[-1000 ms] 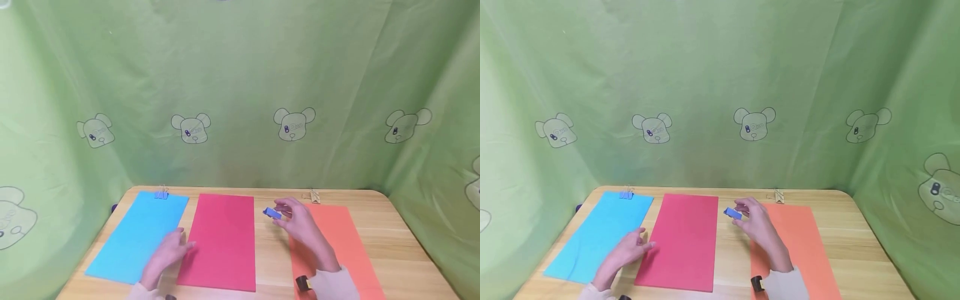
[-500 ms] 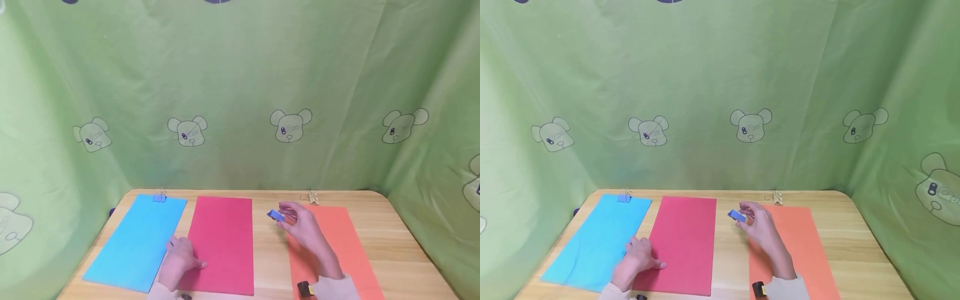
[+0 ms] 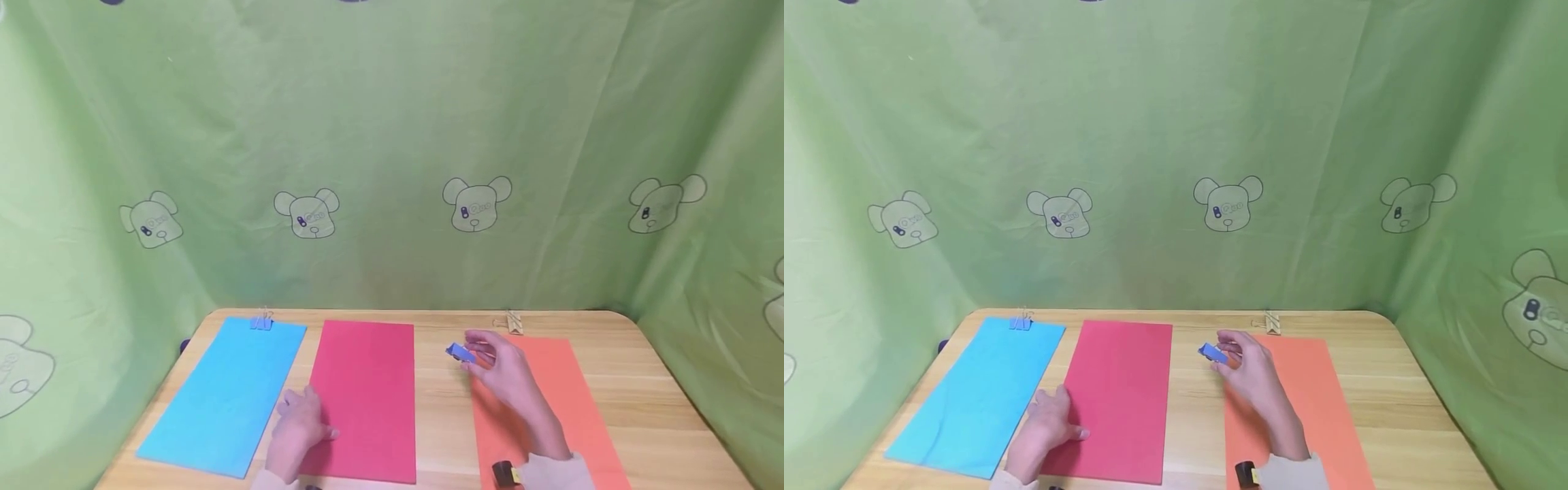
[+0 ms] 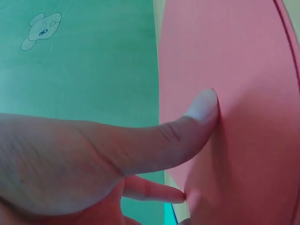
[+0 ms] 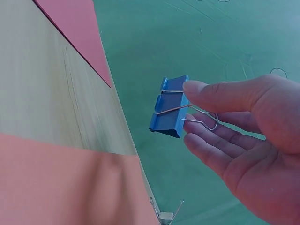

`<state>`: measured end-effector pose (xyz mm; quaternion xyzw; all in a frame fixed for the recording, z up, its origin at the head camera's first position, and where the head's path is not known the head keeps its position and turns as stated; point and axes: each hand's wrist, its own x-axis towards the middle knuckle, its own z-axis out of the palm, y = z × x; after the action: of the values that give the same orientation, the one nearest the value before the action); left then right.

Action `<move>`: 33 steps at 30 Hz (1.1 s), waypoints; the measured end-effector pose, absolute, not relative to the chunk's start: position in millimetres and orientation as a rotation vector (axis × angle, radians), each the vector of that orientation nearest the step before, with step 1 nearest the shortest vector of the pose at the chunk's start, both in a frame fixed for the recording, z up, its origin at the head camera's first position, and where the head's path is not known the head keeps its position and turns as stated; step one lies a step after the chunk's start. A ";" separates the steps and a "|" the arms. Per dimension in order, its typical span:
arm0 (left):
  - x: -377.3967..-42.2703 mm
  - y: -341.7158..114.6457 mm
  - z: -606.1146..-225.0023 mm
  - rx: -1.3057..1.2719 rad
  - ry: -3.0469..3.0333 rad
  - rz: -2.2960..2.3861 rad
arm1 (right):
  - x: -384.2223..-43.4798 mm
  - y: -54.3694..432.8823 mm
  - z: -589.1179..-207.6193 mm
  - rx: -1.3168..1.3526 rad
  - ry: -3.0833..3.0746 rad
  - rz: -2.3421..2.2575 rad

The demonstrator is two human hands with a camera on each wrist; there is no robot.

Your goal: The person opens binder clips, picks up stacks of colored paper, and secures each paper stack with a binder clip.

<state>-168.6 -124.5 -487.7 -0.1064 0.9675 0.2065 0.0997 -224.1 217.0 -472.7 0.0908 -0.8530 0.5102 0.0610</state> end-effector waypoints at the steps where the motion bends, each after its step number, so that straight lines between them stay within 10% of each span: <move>1: -168.8 -124.6 -488.4 -0.310 2.864 0.618 | -223.7 218.1 -473.0 0.276 -2.574 1.544; 33: -163.1 -112.8 -487.4 -0.488 2.920 0.641 | -218.5 222.5 -467.3 0.243 -2.587 1.556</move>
<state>-163.1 -112.8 -487.4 -0.1609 0.9624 0.2113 0.0564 -218.5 222.5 -467.3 0.0800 -0.8527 0.5131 0.0565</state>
